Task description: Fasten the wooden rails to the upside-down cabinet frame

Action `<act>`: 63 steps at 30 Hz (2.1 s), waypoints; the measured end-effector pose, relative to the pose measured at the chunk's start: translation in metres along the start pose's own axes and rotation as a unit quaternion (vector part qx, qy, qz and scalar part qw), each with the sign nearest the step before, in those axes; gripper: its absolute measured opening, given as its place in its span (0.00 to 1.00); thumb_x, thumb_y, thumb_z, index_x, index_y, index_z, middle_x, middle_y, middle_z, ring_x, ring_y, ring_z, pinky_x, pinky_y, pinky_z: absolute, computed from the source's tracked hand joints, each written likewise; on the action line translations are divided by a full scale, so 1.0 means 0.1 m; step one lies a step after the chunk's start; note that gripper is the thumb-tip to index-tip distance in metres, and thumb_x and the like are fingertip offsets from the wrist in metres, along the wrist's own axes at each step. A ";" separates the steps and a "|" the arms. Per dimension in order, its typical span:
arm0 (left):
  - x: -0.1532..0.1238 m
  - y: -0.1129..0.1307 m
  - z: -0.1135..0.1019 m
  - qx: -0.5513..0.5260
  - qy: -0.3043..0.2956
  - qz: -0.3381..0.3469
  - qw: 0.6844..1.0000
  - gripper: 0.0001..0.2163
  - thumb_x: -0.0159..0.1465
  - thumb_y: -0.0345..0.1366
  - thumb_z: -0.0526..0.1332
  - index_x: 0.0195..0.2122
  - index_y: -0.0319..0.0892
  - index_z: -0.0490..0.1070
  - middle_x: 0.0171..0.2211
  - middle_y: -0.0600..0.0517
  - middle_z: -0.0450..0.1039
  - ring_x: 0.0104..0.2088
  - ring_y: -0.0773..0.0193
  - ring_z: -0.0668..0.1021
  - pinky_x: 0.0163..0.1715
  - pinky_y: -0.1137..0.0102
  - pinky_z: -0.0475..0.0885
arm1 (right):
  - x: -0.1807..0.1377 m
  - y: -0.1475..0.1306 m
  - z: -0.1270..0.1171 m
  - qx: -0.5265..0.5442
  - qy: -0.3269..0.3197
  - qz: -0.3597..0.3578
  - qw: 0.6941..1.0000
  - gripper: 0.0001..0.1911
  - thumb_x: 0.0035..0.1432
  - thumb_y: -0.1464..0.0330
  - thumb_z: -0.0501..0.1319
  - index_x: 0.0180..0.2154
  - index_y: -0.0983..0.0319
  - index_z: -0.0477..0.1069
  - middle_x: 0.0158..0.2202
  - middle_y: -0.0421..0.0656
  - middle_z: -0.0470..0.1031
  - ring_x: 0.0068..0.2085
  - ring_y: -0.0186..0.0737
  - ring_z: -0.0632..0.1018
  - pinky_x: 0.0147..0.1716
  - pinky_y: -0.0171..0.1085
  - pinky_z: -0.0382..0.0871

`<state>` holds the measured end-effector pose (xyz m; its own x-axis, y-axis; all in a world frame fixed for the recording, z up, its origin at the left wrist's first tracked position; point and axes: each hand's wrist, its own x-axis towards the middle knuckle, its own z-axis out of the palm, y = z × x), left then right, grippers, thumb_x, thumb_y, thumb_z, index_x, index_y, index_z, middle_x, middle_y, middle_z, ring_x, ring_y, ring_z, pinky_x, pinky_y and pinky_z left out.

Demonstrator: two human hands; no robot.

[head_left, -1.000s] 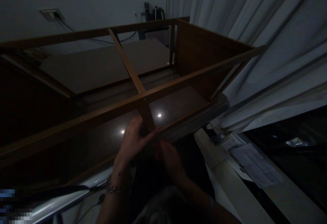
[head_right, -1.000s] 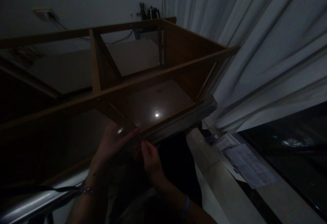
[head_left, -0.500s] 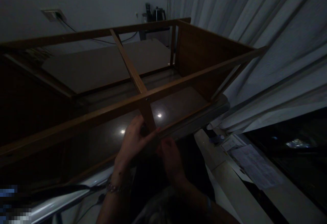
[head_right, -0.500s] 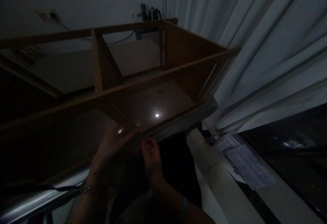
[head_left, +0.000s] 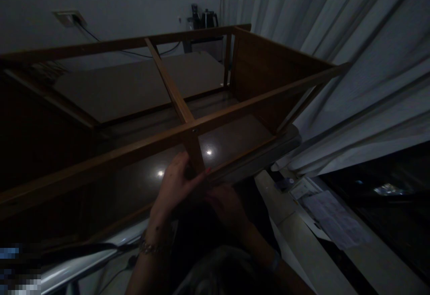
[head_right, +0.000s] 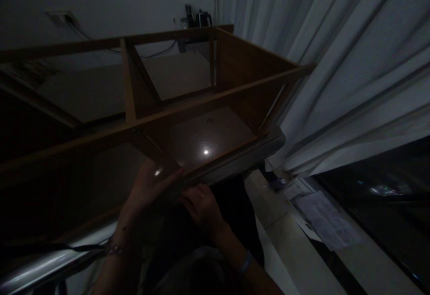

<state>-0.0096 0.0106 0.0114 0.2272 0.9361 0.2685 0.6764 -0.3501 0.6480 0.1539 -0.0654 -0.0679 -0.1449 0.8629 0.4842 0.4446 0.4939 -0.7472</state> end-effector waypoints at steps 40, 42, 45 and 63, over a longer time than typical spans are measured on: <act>0.01 -0.05 0.02 -0.011 0.005 0.011 1.000 0.19 0.61 0.48 0.65 0.48 0.44 0.71 0.45 0.48 0.76 0.44 0.55 0.78 0.42 0.63 0.74 | 0.07 0.11 -0.22 -0.144 0.125 -0.140 0.972 0.06 0.65 0.67 0.61 0.34 0.56 0.75 0.30 0.39 0.78 0.33 0.37 0.76 0.34 0.36 0.68; 0.00 -0.05 0.02 -0.009 0.006 0.013 1.000 0.18 0.61 0.48 0.65 0.48 0.43 0.71 0.45 0.48 0.76 0.44 0.55 0.78 0.41 0.63 0.74 | 0.08 0.11 -0.23 -0.198 0.122 -0.146 0.961 0.09 0.65 0.66 0.61 0.31 0.57 0.75 0.28 0.39 0.78 0.30 0.36 0.75 0.33 0.37 0.66; 0.00 -0.04 0.01 -0.007 0.007 0.017 1.000 0.18 0.61 0.48 0.65 0.48 0.43 0.71 0.45 0.48 0.76 0.43 0.56 0.78 0.41 0.63 0.73 | 0.05 0.08 -0.15 -0.211 0.117 -0.074 0.968 0.15 0.66 0.62 0.61 0.26 0.59 0.73 0.24 0.39 0.76 0.29 0.37 0.74 0.34 0.39 0.62; 0.00 -0.04 0.01 -0.005 0.002 0.011 1.000 0.18 0.62 0.49 0.64 0.47 0.44 0.71 0.42 0.48 0.76 0.42 0.56 0.77 0.44 0.61 0.73 | -0.06 -0.13 0.23 0.113 0.118 0.241 0.957 0.11 0.65 0.61 0.58 0.45 0.59 0.69 0.32 0.41 0.76 0.30 0.37 0.76 0.29 0.34 0.69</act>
<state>-0.0114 0.0120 0.0081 0.2384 0.9280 0.2862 0.6648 -0.3708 0.6486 0.1289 -0.0749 -0.0714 0.2448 0.9612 0.1273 0.2028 0.0777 -0.9761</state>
